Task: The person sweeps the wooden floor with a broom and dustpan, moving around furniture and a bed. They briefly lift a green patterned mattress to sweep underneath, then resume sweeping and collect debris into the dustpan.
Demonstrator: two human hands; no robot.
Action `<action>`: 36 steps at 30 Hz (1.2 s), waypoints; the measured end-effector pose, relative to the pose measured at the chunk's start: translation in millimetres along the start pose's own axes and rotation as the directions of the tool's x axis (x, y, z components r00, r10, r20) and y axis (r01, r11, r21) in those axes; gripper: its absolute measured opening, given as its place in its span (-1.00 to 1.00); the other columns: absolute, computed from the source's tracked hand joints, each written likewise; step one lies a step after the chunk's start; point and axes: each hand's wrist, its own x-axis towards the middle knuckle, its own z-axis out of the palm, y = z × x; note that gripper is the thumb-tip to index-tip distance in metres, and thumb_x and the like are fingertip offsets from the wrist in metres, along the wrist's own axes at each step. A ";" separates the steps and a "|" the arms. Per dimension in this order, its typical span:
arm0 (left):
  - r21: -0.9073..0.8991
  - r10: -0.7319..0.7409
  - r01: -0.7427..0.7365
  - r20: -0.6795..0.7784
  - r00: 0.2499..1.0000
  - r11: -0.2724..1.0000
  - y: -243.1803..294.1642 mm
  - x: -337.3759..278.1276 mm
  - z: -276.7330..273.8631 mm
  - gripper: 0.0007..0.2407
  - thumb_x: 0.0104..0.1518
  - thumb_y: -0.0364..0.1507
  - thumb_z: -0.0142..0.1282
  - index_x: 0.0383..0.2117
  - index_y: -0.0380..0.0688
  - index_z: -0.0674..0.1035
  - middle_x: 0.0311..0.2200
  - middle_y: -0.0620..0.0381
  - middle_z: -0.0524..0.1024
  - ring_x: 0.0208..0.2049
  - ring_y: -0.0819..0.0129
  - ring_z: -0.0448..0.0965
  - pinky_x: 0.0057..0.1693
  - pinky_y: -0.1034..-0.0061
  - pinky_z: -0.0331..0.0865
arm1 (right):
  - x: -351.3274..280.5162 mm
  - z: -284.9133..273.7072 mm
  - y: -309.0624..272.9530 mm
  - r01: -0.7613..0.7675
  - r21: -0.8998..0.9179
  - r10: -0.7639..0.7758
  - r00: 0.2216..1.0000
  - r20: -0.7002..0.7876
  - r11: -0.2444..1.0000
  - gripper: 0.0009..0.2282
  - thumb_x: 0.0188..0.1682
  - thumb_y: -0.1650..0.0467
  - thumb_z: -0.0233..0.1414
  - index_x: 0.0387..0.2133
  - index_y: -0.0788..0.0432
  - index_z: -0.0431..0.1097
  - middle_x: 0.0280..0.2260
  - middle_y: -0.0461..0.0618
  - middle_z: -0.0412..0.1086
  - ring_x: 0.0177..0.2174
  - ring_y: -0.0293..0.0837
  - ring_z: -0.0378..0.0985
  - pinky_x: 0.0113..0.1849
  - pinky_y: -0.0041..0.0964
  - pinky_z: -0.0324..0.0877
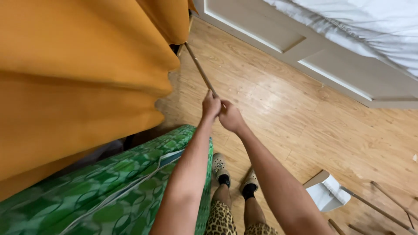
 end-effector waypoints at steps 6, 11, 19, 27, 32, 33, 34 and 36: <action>0.198 -0.004 0.007 -0.015 1.000 0.980 -57.7 56.3 62.0 -0.70 0.13 -0.43 -0.02 -0.04 -0.31 0.53 -0.19 -0.31 0.60 -0.11 -0.14 0.62 0.00 0.14 0.50 | 17.3 -8.2 11.1 -0.236 0.190 0.228 0.972 0.064 0.953 -0.67 -0.06 0.48 0.00 0.00 0.29 0.44 -0.38 0.17 0.51 -0.48 -0.08 0.47 -0.46 -0.14 0.38; 0.416 -0.131 0.041 0.189 0.973 0.909 -62.0 -49.8 70.8 -0.76 0.14 -0.38 0.06 -0.26 -0.35 0.65 -0.29 -0.28 0.64 -0.20 -0.09 0.68 -0.06 0.11 0.56 | -70.6 28.0 107.6 -0.252 0.421 0.280 0.960 -0.005 0.871 -0.67 0.02 0.38 0.03 0.01 0.33 0.42 -0.45 0.01 0.45 -0.61 -0.27 0.38 -0.59 -0.27 0.29; 0.131 -0.378 0.357 0.236 0.895 0.925 17.1 -222.4 9.6 -0.63 0.19 -0.47 -0.05 0.17 -0.12 0.42 -0.38 -0.22 0.61 -0.48 -0.12 0.64 -0.37 0.08 0.52 | -226.5 2.3 8.5 -0.553 0.082 0.554 0.832 0.019 0.829 -0.51 0.02 0.35 -0.12 0.27 0.19 0.15 -0.25 0.38 0.58 -0.39 0.37 0.69 -0.35 0.14 0.62; 0.218 0.218 -0.183 -0.151 0.964 0.959 -37.3 -35.0 3.0 -0.72 0.08 -0.45 0.05 -0.11 -0.31 0.58 -0.39 -0.32 0.60 -0.32 -0.20 0.63 -0.19 0.07 0.49 | -44.8 17.3 -1.3 -0.047 -0.035 0.047 0.999 -0.008 0.998 -0.61 -0.04 0.38 0.04 0.07 0.24 0.33 -0.17 0.43 0.48 -0.16 0.33 0.58 -0.15 0.12 0.46; 0.202 0.189 -0.154 -0.165 0.968 0.967 -51.7 46.5 42.7 -0.73 0.00 -0.43 0.07 -0.20 -0.32 0.59 -0.36 -0.30 0.61 -0.28 -0.20 0.63 -0.14 0.09 0.51 | 12.8 8.1 9.9 -0.013 -0.015 0.011 0.997 -0.073 1.000 -0.71 -0.08 0.44 -0.01 -0.10 0.27 0.45 -0.29 0.44 0.51 -0.24 0.33 0.61 -0.19 0.11 0.49; 0.208 0.160 -0.134 -0.111 0.981 0.969 -44.6 41.4 43.6 -0.74 -0.04 -0.42 0.08 -0.25 -0.31 0.60 -0.39 -0.29 0.61 -0.30 -0.17 0.65 -0.14 0.10 0.52 | 6.3 -1.1 -2.3 -0.125 0.025 0.126 0.991 -0.049 0.992 -0.72 -0.07 0.45 -0.05 -0.11 0.28 0.46 -0.31 0.43 0.52 -0.27 0.33 0.64 -0.21 0.13 0.49; 0.215 0.130 -0.115 -0.058 0.990 0.970 -36.8 36.2 44.2 -0.75 -0.08 -0.42 0.10 -0.30 -0.31 0.60 -0.41 -0.27 0.61 -0.31 -0.13 0.67 -0.15 0.12 0.54 | -0.2 -10.5 -15.1 -0.236 0.062 0.238 0.971 -0.020 0.970 -0.72 -0.07 0.45 -0.08 -0.13 0.28 0.46 -0.33 0.42 0.53 -0.31 0.34 0.66 -0.24 0.14 0.50; 0.232 0.085 -0.091 0.034 0.996 0.968 2.5 -13.9 30.5 -0.79 -0.09 -0.42 0.10 -0.38 -0.30 0.61 -0.43 -0.26 0.61 -0.32 -0.12 0.68 -0.16 0.12 0.55 | -30.5 -8.9 7.1 -0.179 -0.039 0.177 0.983 -0.057 0.983 -0.75 -0.02 0.45 -0.06 -0.14 0.34 0.45 -0.31 0.47 0.51 -0.24 0.39 0.61 -0.21 0.18 0.48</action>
